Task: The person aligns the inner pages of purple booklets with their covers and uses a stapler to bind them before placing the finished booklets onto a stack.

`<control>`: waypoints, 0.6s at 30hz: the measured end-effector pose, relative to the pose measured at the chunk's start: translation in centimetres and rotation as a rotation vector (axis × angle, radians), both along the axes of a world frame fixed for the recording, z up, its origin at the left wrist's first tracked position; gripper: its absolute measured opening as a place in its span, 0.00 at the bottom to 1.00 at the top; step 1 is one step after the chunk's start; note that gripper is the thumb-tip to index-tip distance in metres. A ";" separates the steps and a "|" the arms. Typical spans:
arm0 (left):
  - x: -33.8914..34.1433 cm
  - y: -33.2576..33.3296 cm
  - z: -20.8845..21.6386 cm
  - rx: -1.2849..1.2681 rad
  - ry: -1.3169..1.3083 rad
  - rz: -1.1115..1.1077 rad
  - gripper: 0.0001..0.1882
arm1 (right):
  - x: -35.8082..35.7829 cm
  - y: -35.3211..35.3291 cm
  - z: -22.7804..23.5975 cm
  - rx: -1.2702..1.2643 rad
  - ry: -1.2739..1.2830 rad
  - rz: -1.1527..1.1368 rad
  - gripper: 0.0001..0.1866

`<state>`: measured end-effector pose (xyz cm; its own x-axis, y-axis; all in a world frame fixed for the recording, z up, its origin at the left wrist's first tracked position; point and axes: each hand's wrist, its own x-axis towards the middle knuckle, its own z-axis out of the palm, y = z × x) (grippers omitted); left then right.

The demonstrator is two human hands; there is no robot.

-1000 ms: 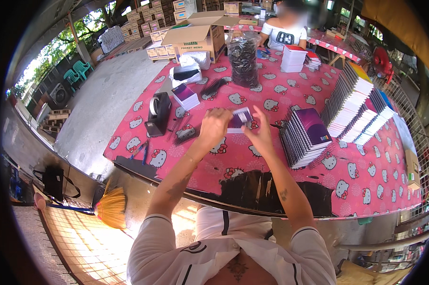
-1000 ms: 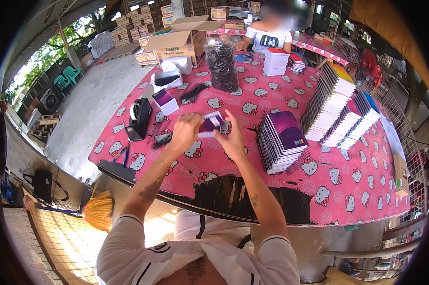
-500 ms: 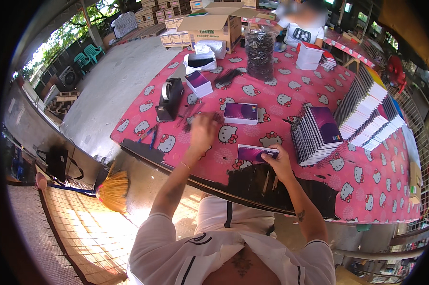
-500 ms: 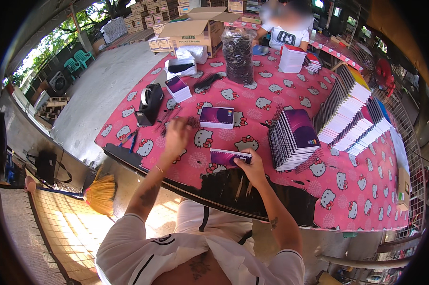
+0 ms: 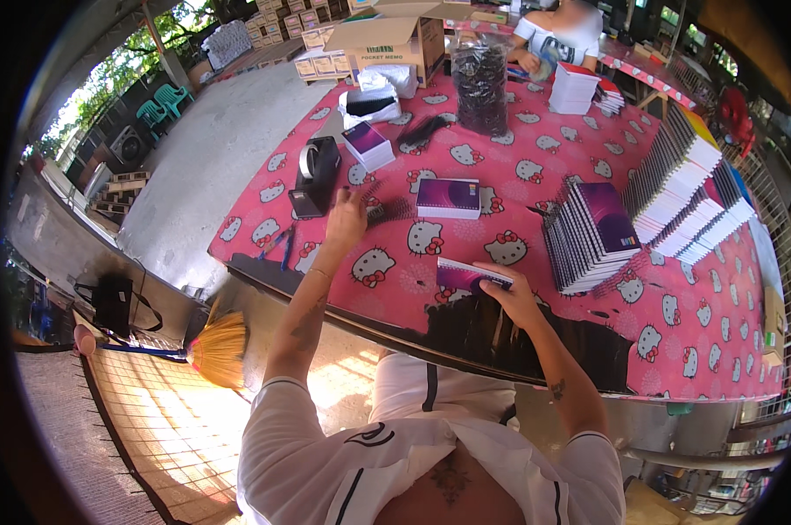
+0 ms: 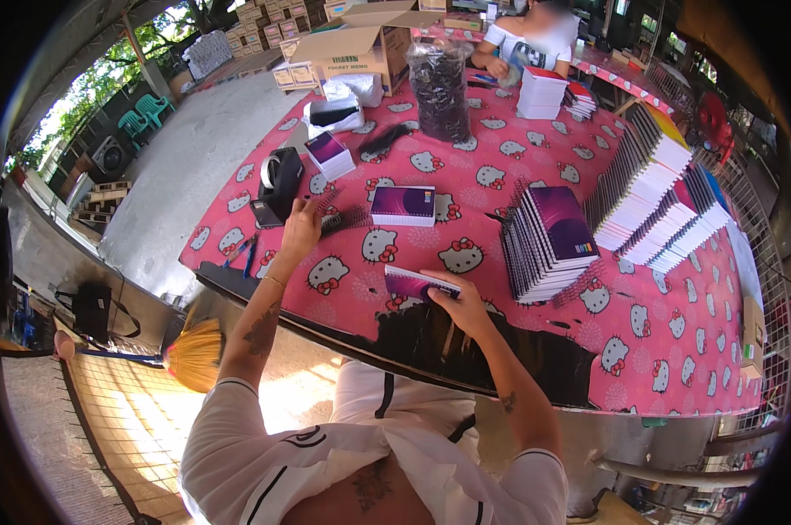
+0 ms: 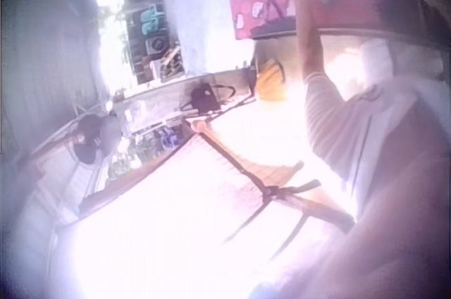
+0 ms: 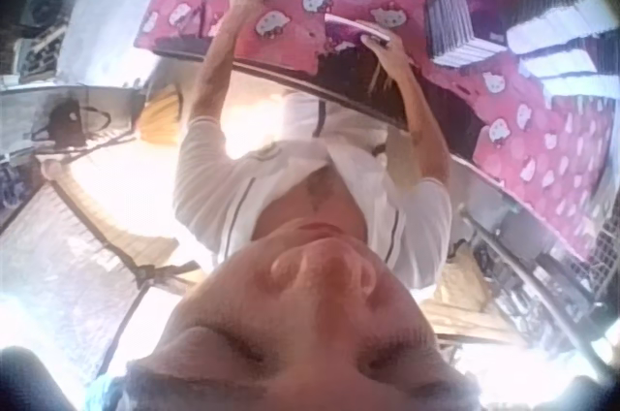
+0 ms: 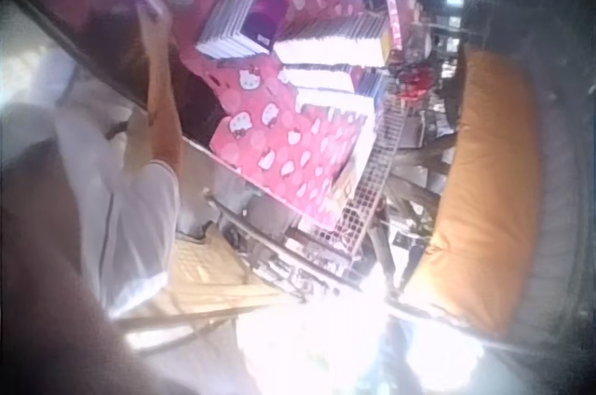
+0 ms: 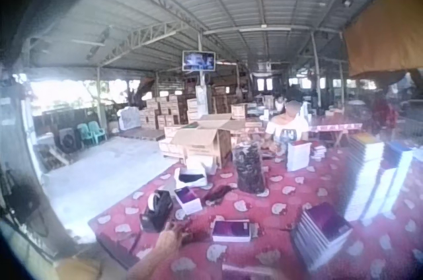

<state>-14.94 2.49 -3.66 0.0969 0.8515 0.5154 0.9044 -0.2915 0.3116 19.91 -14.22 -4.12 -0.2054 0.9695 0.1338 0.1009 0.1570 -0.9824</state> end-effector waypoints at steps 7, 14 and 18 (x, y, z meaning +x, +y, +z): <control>0.8 -4.5 -1.4 0.163 0.090 -0.111 0.22 | -0.2 0.1 -0.6 0.060 -0.016 0.016 0.18; 7.1 -13.2 2.0 -0.025 -0.229 -0.453 0.18 | -0.3 0.1 -0.8 0.008 0.024 0.001 0.18; 7.5 -14.4 1.0 -0.104 -0.277 -0.419 0.16 | -0.3 0.0 -0.9 0.017 -0.012 -0.022 0.18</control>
<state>-7.47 -11.93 -2.62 0.3126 0.8170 0.4845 0.5958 -0.5659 0.5699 19.61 -14.24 -4.98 -0.1861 0.9714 0.1475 0.1166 0.1709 -0.9784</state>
